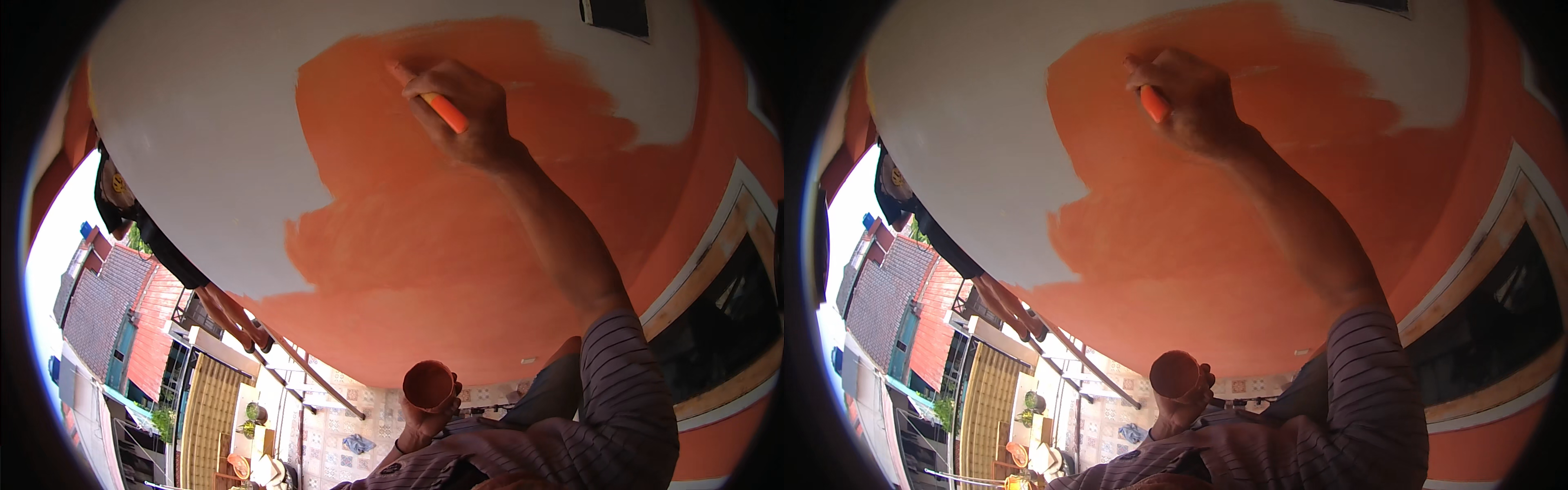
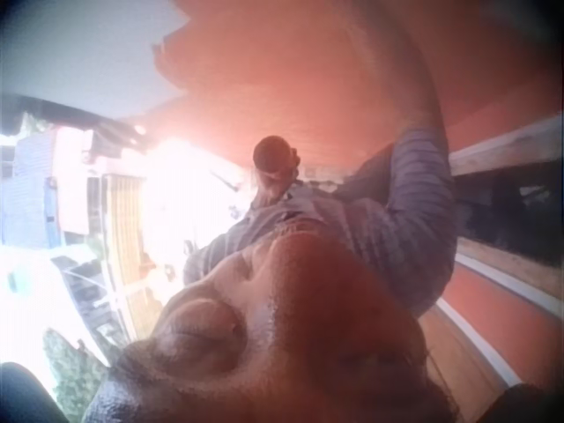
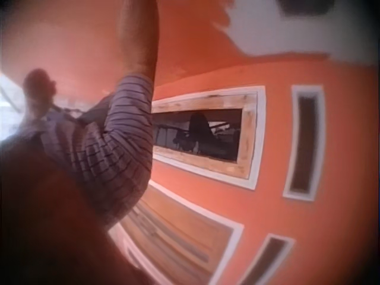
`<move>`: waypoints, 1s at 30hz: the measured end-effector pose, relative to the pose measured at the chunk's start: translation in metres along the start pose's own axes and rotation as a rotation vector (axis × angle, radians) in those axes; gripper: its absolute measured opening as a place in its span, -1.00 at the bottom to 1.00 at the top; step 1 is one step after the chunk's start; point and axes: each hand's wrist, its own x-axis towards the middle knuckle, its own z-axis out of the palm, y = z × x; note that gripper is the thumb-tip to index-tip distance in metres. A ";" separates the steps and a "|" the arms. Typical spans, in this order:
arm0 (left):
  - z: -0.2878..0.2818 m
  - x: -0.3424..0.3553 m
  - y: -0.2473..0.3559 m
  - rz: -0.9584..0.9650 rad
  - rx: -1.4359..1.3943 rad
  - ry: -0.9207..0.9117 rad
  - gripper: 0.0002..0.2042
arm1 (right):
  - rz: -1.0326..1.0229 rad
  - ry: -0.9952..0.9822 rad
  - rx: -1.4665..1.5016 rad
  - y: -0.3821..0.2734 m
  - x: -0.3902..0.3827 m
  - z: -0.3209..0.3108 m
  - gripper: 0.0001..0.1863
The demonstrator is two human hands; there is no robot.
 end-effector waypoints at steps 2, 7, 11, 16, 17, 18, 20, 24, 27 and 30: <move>-0.001 -0.005 0.002 0.022 -0.004 -0.015 -0.47 | 0.265 0.325 0.116 0.021 0.011 -0.028 -0.72; -0.014 -0.021 0.013 0.043 -0.069 -0.029 -0.46 | 0.001 0.522 -0.436 0.030 0.039 -0.046 -0.79; -0.022 -0.024 0.019 0.082 -0.067 -0.047 -0.44 | -0.203 0.025 -0.415 -0.031 0.013 0.085 -0.73; -0.024 -0.023 0.021 0.187 -0.076 0.035 -0.40 | -0.024 -0.137 0.144 -0.057 0.003 0.127 -0.82; -0.025 -0.024 0.023 0.195 -0.068 0.033 -0.40 | -0.016 -0.003 0.132 -0.042 0.019 0.113 -0.89; -0.026 -0.028 0.026 0.204 -0.059 0.035 -0.41 | 0.056 0.102 0.116 -0.030 0.033 0.092 -0.91; -0.031 -0.035 0.032 0.212 -0.046 0.017 -0.41 | 0.393 0.230 0.130 -0.005 0.055 0.052 -0.86; -0.041 -0.044 0.041 0.240 -0.032 0.010 -0.40 | -0.155 0.340 -0.445 0.000 0.065 0.049 -0.82; -0.043 -0.038 0.040 0.243 -0.025 0.025 -0.40 | -0.327 -0.066 -0.426 -0.051 0.019 0.106 -0.70; -0.038 -0.030 0.035 0.228 -0.024 0.019 -0.40 | -0.308 -0.326 0.003 -0.093 -0.026 0.139 -0.84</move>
